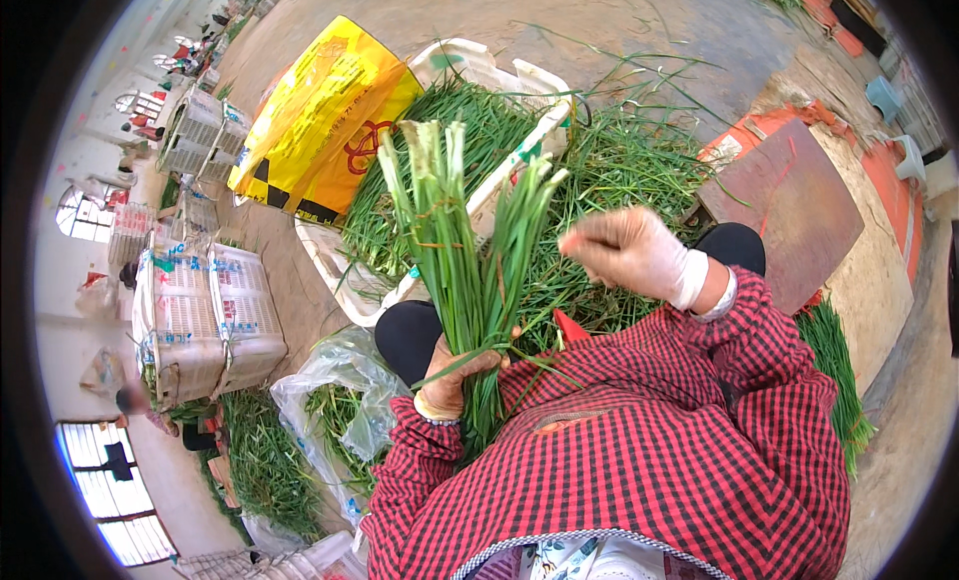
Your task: The person cleans and bundles green chives by hand, removing yellowed leaves and securing them with red ties before placing them into a white crate.
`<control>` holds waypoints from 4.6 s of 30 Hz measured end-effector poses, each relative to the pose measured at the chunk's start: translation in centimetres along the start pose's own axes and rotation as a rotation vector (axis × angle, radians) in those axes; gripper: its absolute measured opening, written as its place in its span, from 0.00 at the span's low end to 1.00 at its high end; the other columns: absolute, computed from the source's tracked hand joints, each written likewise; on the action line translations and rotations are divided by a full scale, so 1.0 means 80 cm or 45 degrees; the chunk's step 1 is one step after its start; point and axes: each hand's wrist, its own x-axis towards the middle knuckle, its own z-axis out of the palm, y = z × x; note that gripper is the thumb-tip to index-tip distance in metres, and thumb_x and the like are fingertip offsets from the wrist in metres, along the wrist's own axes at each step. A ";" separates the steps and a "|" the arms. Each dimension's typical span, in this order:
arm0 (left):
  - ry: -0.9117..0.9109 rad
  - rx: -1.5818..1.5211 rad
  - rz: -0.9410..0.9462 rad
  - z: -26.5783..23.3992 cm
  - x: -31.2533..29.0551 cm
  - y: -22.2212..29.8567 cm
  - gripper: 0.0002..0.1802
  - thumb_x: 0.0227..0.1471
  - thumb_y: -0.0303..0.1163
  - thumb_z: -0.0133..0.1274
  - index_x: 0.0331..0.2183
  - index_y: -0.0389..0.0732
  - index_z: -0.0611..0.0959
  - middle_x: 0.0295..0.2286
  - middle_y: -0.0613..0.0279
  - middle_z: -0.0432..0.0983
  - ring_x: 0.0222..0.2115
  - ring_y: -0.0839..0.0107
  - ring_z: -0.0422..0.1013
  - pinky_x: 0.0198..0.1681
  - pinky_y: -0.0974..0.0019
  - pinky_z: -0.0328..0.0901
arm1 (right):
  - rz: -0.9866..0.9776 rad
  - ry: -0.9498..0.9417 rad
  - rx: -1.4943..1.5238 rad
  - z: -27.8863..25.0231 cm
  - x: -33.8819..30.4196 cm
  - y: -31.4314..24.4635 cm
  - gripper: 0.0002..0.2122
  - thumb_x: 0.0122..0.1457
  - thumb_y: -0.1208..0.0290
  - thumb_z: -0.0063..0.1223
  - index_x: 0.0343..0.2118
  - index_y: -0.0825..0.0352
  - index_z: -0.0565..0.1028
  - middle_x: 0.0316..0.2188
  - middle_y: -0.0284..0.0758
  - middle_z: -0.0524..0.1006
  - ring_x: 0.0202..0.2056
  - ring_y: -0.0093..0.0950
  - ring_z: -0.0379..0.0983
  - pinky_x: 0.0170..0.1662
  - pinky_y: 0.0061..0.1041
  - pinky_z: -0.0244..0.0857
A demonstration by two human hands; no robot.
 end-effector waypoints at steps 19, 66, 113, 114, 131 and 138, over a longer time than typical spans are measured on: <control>-0.064 0.034 -0.153 0.019 -0.001 -0.018 0.27 0.44 0.23 0.61 0.49 0.33 0.77 0.41 0.55 0.80 0.27 0.75 0.73 0.32 0.72 0.69 | -0.318 0.144 -0.215 0.050 0.030 0.006 0.06 0.62 0.70 0.55 0.34 0.67 0.75 0.21 0.28 0.75 0.22 0.16 0.73 0.25 0.19 0.68; 0.041 -0.043 -0.167 0.008 -0.017 -0.006 0.31 0.39 0.16 0.51 0.51 0.31 0.74 0.40 0.51 0.80 0.34 0.69 0.75 0.36 0.70 0.70 | 0.065 0.727 0.693 -0.146 -0.015 0.082 0.15 0.64 0.58 0.52 0.46 0.62 0.77 0.25 0.24 0.74 0.24 0.13 0.69 0.24 0.12 0.59; -0.203 -0.290 -0.218 -0.002 -0.019 -0.029 0.35 0.41 0.23 0.58 0.54 0.31 0.72 0.42 0.48 0.80 0.30 0.71 0.75 0.31 0.73 0.69 | -0.210 0.750 0.194 -0.063 0.006 0.062 0.14 0.63 0.75 0.51 0.51 0.62 0.73 0.33 0.29 0.78 0.28 0.17 0.72 0.32 0.18 0.69; -0.185 -0.260 -0.229 0.002 -0.018 -0.030 0.34 0.42 0.22 0.57 0.54 0.31 0.72 0.42 0.49 0.80 0.30 0.71 0.75 0.31 0.73 0.69 | -0.159 0.462 0.408 -0.043 0.006 0.023 0.14 0.63 0.73 0.51 0.51 0.63 0.73 0.31 0.30 0.79 0.27 0.16 0.73 0.30 0.17 0.70; -0.539 -0.451 -0.319 -0.003 -0.013 -0.047 0.35 0.43 0.26 0.61 0.54 0.28 0.71 0.44 0.40 0.78 0.25 0.64 0.74 0.31 0.67 0.70 | 0.076 0.003 0.702 0.040 0.038 -0.035 0.13 0.65 0.67 0.52 0.48 0.68 0.73 0.19 0.29 0.76 0.17 0.16 0.72 0.20 0.15 0.66; -0.504 -0.394 -0.391 -0.002 -0.015 -0.044 0.38 0.44 0.20 0.60 0.58 0.31 0.68 0.46 0.40 0.77 0.29 0.64 0.75 0.32 0.66 0.71 | 0.222 -0.244 0.568 0.042 0.043 -0.044 0.23 0.61 0.63 0.59 0.55 0.70 0.68 0.20 0.29 0.76 0.17 0.16 0.71 0.20 0.14 0.65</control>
